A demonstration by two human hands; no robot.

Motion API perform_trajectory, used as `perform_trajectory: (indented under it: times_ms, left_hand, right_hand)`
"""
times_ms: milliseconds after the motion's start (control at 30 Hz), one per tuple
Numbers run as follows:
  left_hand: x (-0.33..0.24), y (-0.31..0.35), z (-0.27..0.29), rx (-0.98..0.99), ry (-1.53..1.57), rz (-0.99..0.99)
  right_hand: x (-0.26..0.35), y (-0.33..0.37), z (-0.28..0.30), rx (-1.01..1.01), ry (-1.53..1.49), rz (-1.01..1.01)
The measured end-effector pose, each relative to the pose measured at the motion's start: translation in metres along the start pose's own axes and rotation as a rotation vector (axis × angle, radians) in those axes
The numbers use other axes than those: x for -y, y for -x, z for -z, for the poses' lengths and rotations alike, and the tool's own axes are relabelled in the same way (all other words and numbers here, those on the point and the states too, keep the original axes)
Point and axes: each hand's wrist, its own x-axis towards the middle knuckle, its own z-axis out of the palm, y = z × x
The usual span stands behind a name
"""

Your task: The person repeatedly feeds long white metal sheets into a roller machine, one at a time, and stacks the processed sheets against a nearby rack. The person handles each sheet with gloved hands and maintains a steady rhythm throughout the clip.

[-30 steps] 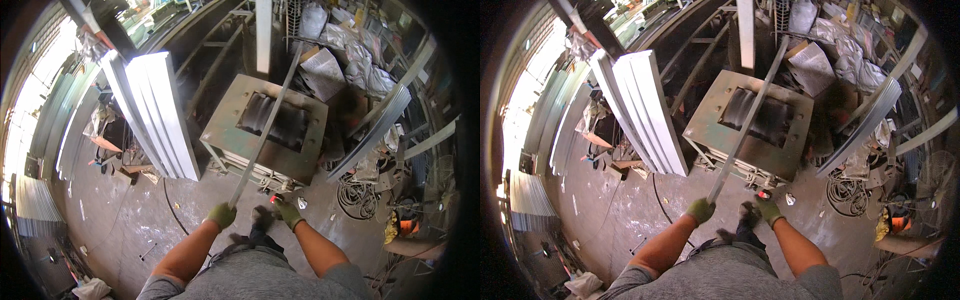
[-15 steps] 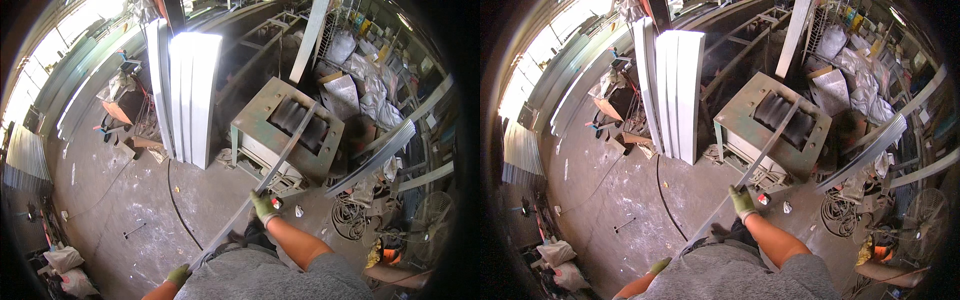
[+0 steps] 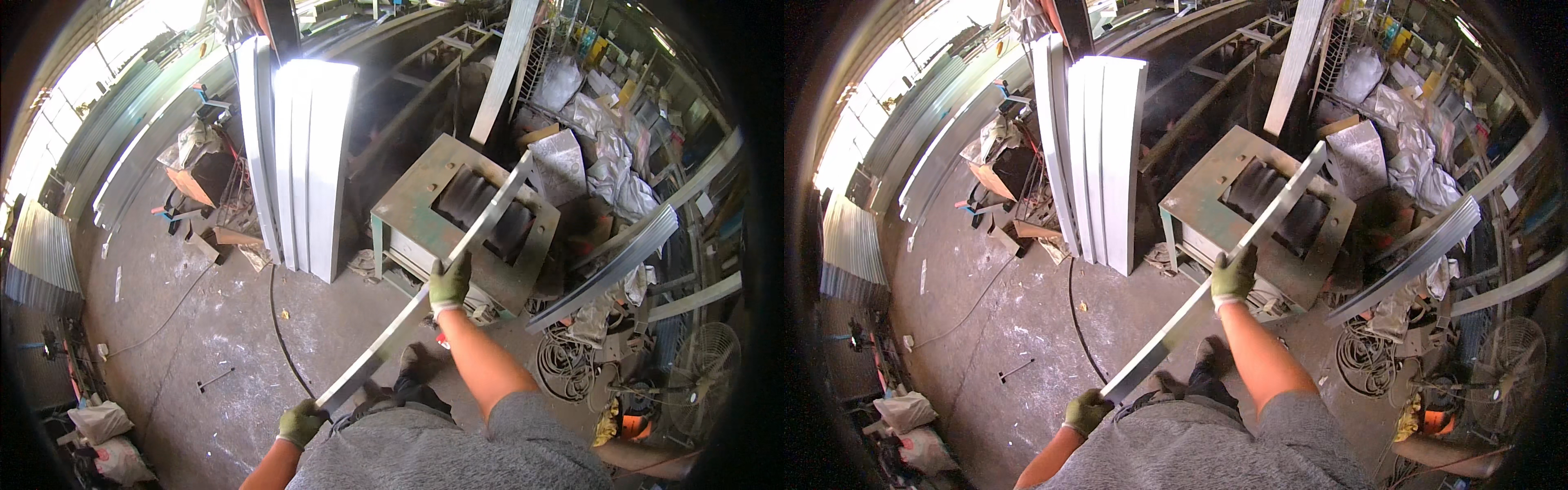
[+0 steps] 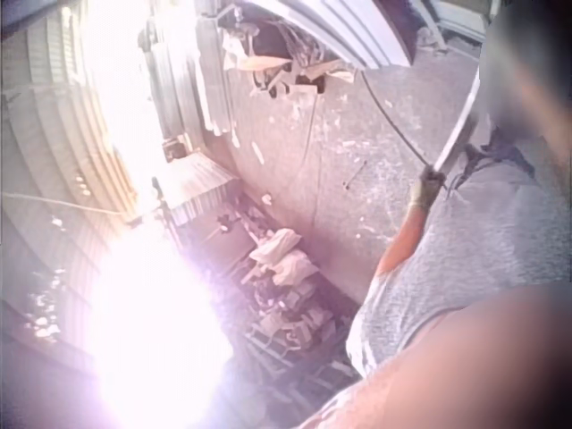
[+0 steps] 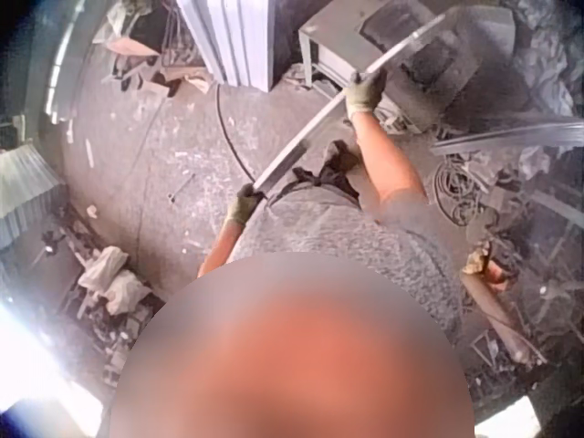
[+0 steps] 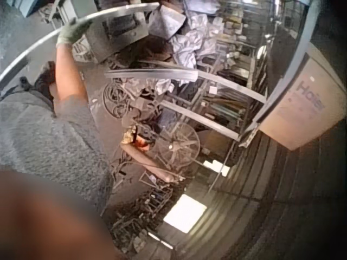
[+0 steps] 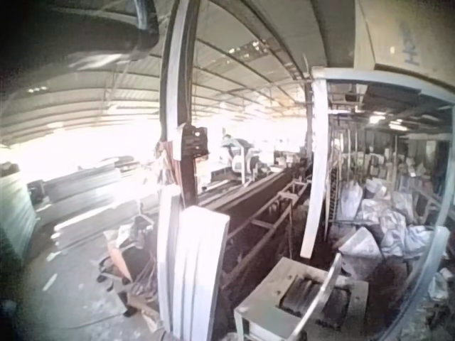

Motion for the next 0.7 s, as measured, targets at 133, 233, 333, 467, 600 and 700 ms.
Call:
perform_trajectory:
  times_ms: [133, 233, 333, 467, 600, 700]
  left_hand:
    - [-0.083, -0.032, 0.005, 0.097, -0.193, 0.026]
    - [-0.130, -0.051, 0.000, 0.130, -0.168, 0.025]
    - [-0.170, -0.072, -0.015, 0.235, -0.130, 0.104]
    - [-0.208, -0.093, -0.030, 0.277, -0.041, 0.112]
    - [-0.221, -0.103, -0.035, 0.287, 0.004, 0.112]
    - [-0.211, -0.098, -0.042, 0.271, 0.006, 0.105]
  right_hand:
    - [-0.015, -0.060, 0.001, -0.015, 0.152, 0.118]
    - [-0.028, -0.090, 0.001, -0.001, 0.229, 0.158]
    - [-0.042, -0.131, -0.003, 0.023, 0.328, 0.199]
    - [-0.059, -0.177, -0.004, 0.024, 0.402, 0.251]
    - [-0.065, -0.194, -0.004, 0.035, 0.424, 0.268]
    - [-0.067, -0.184, -0.004, 0.039, 0.424, 0.265]
